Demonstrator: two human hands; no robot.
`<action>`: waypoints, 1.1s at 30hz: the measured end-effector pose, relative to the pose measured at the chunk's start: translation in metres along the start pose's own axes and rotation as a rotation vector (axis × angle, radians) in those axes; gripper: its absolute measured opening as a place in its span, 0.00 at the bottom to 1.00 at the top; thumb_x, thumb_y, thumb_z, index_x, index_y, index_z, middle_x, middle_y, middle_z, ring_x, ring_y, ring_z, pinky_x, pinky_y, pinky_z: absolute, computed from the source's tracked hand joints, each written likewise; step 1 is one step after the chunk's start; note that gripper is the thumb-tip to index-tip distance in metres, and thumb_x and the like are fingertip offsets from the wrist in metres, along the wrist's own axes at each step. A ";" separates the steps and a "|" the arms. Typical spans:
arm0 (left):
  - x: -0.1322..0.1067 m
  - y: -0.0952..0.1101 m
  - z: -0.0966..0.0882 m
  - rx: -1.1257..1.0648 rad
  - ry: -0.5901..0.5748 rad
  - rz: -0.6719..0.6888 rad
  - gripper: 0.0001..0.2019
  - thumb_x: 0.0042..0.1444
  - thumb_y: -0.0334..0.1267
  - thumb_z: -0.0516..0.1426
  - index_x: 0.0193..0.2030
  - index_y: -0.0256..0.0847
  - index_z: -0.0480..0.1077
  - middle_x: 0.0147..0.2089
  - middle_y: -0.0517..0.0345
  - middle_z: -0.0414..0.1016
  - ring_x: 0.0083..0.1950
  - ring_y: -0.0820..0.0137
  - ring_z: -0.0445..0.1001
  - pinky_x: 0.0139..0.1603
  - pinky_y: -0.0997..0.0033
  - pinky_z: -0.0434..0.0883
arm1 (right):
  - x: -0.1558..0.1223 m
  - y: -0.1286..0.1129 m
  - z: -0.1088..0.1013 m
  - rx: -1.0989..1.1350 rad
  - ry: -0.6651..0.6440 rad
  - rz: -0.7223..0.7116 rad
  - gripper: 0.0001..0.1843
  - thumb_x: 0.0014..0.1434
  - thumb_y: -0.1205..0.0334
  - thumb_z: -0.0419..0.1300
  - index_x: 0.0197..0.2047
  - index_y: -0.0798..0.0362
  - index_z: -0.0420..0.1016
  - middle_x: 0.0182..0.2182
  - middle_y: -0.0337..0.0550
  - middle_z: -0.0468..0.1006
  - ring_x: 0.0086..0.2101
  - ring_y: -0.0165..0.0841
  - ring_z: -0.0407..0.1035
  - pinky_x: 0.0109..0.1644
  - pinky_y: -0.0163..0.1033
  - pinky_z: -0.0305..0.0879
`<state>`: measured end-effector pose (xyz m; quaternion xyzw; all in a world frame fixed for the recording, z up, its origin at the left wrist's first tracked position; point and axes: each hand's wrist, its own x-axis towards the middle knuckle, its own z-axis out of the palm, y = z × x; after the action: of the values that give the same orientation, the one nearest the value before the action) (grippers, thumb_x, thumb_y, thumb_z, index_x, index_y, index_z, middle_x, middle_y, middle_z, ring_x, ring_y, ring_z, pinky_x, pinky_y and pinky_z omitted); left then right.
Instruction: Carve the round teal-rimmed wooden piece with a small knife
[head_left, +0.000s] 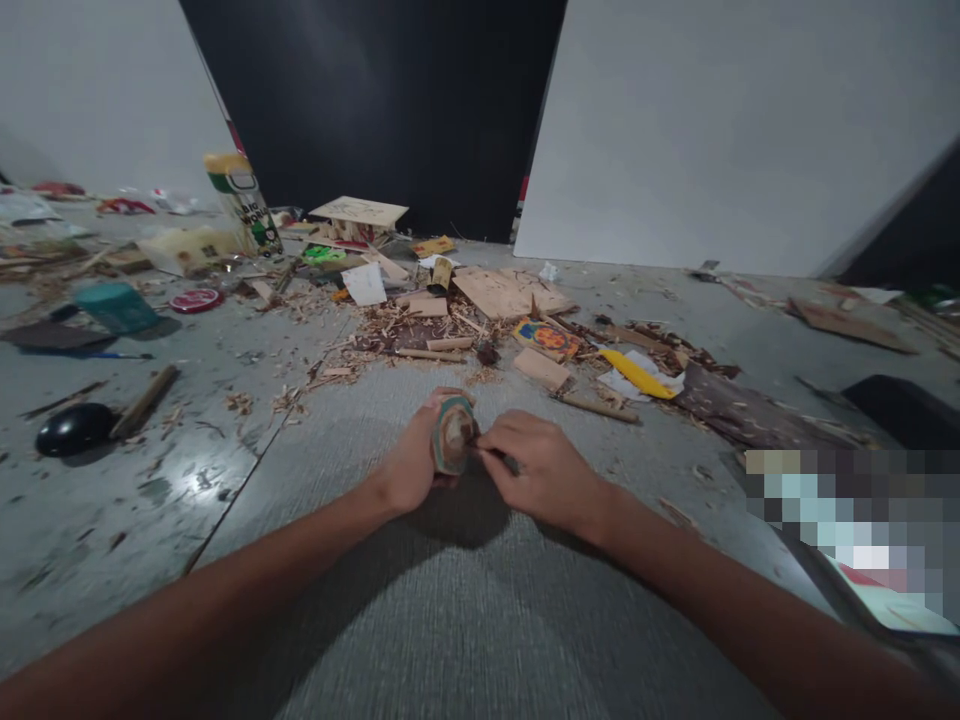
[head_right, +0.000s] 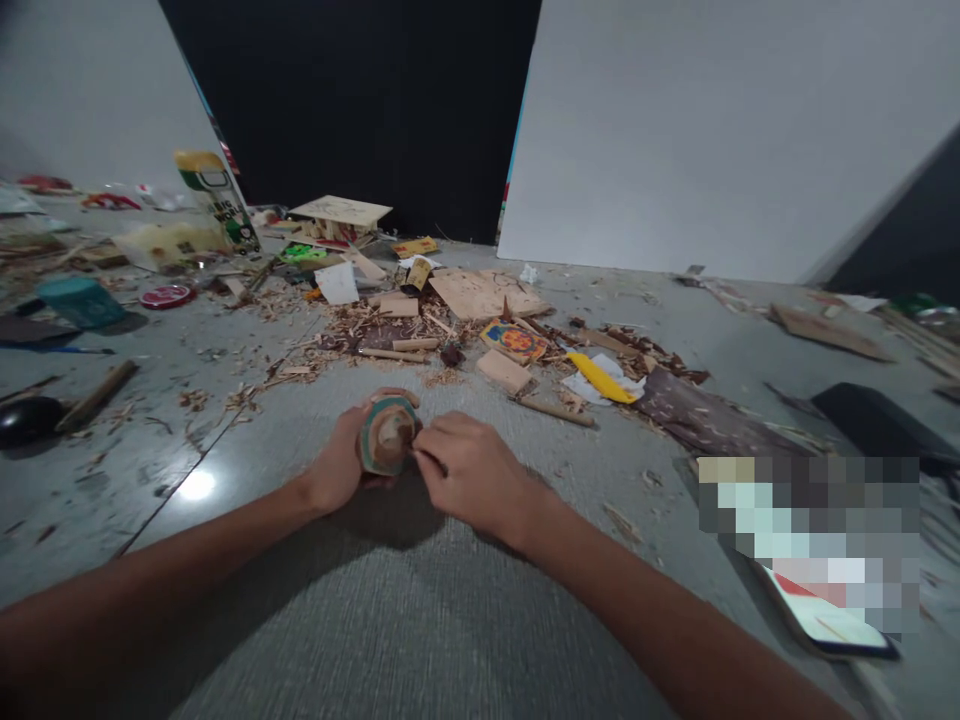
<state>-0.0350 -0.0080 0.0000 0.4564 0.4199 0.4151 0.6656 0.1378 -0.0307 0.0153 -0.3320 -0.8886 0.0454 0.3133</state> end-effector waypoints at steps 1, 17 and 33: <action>0.000 0.001 0.000 0.000 0.001 0.010 0.20 0.64 0.51 0.40 0.46 0.43 0.66 0.29 0.59 0.68 0.23 0.72 0.64 0.18 0.76 0.63 | 0.000 0.000 0.000 0.014 -0.005 -0.013 0.12 0.63 0.71 0.54 0.30 0.54 0.74 0.26 0.45 0.76 0.30 0.34 0.68 0.36 0.38 0.63; -0.002 0.011 0.008 -0.081 -0.012 -0.081 0.19 0.65 0.45 0.37 0.41 0.41 0.65 0.24 0.60 0.68 0.18 0.73 0.61 0.15 0.76 0.58 | -0.003 0.002 0.002 -0.077 -0.023 -0.133 0.17 0.68 0.69 0.50 0.30 0.54 0.74 0.26 0.45 0.74 0.29 0.34 0.64 0.35 0.39 0.61; -0.002 0.010 0.008 -0.016 0.020 0.004 0.16 0.63 0.45 0.39 0.36 0.42 0.64 0.20 0.63 0.65 0.16 0.74 0.59 0.15 0.76 0.58 | -0.001 0.004 0.002 -0.042 -0.055 -0.148 0.17 0.66 0.72 0.50 0.27 0.53 0.71 0.26 0.44 0.72 0.30 0.33 0.63 0.36 0.38 0.60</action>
<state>-0.0297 -0.0095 0.0122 0.4478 0.4222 0.4244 0.6641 0.1395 -0.0277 0.0124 -0.2702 -0.9197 0.0126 0.2844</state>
